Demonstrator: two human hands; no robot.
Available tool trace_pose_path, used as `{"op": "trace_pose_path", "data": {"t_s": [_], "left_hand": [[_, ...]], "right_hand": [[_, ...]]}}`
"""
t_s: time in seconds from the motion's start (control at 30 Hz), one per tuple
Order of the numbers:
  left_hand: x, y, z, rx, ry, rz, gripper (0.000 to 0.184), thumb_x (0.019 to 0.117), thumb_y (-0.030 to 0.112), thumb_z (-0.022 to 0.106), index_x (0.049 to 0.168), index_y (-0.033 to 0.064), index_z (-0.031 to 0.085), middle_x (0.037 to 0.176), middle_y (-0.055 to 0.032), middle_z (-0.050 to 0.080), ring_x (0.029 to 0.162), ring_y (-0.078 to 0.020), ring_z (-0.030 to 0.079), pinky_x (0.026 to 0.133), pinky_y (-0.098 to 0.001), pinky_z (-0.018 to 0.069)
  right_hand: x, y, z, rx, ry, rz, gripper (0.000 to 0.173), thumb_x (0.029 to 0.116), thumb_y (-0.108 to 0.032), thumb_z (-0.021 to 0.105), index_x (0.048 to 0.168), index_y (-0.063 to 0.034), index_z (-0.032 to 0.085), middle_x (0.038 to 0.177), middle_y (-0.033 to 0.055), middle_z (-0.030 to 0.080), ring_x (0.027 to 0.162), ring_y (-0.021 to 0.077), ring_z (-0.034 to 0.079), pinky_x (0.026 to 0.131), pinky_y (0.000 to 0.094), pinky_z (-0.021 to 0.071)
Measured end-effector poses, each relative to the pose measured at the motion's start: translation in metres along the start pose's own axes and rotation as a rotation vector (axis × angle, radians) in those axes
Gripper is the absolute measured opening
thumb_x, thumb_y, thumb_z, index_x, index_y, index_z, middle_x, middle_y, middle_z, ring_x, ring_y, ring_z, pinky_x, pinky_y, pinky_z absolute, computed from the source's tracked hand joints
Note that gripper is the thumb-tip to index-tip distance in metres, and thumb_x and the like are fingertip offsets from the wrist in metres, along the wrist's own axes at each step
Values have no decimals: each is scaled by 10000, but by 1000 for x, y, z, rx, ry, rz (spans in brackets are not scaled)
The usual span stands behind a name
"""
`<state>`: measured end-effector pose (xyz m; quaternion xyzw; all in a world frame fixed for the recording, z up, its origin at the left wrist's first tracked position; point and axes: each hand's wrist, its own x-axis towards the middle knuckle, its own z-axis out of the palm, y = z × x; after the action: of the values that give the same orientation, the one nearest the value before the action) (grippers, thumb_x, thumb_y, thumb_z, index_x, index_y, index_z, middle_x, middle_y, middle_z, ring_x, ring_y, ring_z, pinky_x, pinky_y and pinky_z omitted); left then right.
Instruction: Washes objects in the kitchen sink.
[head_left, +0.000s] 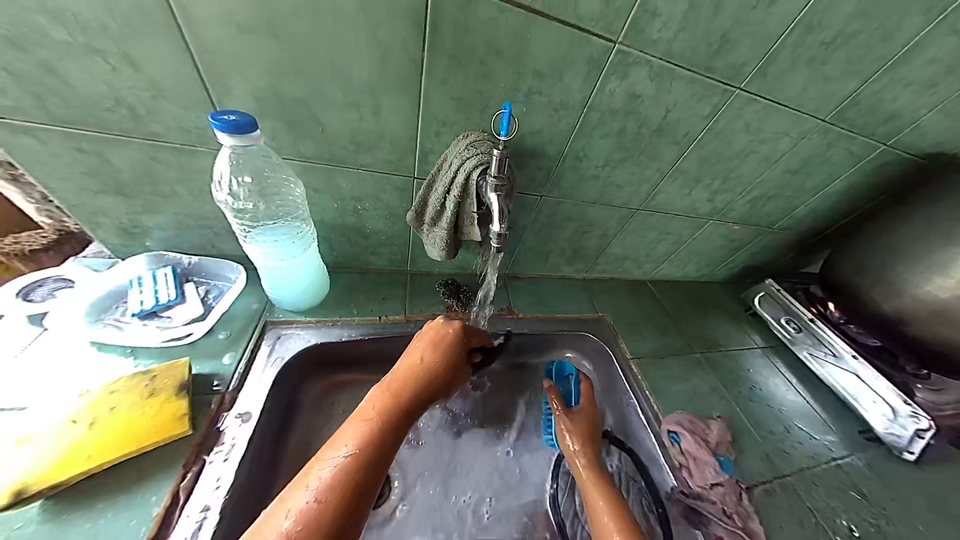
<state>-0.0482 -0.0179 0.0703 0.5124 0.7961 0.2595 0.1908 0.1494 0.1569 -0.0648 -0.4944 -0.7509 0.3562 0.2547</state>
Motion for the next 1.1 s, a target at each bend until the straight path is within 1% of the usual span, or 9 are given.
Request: {"op": "trace_pose_path", "data": {"t_s": [0.13,0.33,0.37,0.47,0.53,0.6,0.8,1.0,1.1], "left_hand": [[-12,-15,21,80,61,139,270,965,27,579,1073,145,795,1036,-73,763,990,-271,720,901,-533,553],[-69,-88,117,72,-173,-180,354,908,-64,551,1178,72,736,1225,-197,700,1155,-432,649,977,-632,502],[-79,-91,128,18,-160,-184,415,892,-64,586,1276,46,696,1378,-189,632,1276,-416,589,1065,-614,455],[-99,-90,149,25,-157,-291,793,987,254,579,1638,53,173,1720,-146,94,1585,-333,122,1227,-659,103],[-105,-91,164,114,-78,-358,784,1015,436,519,1639,80,206,1729,-102,46,1593,-324,17,1180,-737,-23],[-105,-91,165,138,-94,-428,681,1032,407,470,1626,128,289,1733,-48,38,1590,-335,-31,1138,-776,-78],[-99,-90,160,97,-154,-495,916,980,495,575,1663,241,19,1732,39,-46,1584,-331,-100,1111,-807,-84],[-100,-101,156,28,-115,-490,888,929,463,641,1657,290,164,1732,59,-17,1578,-355,-109,1085,-821,-107],[-104,-106,154,24,-98,-489,981,875,506,718,1651,365,135,1733,60,18,1578,-377,-88,1073,-837,-104]], "right_hand": [[-3,4,-8,99,42,-32,680,912,-314,751,1461,-6,493,1203,213,695,1062,311,701,938,537,551],[-28,-8,22,-32,-127,-197,700,893,-392,750,1463,-50,530,1236,165,709,1095,295,708,947,538,568],[-37,-12,34,-59,-159,-243,709,886,-402,753,1467,-55,538,1273,170,694,1133,302,694,968,535,561],[-76,-36,74,-170,-273,-349,676,880,-415,746,1442,-75,588,1278,191,663,1149,320,663,972,493,558],[-97,-54,98,-278,-441,-362,658,906,-430,721,1472,-128,573,1375,226,590,1203,344,632,981,485,553],[-103,-53,110,-392,-498,-437,647,921,-432,697,1496,-171,556,1407,228,583,1218,359,634,967,485,560],[4,-3,49,-565,-233,-288,649,940,-392,699,1486,-80,540,1404,267,580,1182,417,653,959,555,553],[-95,-40,104,-429,-418,-521,613,898,-412,726,1445,-157,614,1314,208,655,1081,346,703,853,491,600],[-56,-11,85,-468,-292,-441,633,894,-390,742,1440,-102,604,1316,225,651,1076,359,709,870,504,602]]}}
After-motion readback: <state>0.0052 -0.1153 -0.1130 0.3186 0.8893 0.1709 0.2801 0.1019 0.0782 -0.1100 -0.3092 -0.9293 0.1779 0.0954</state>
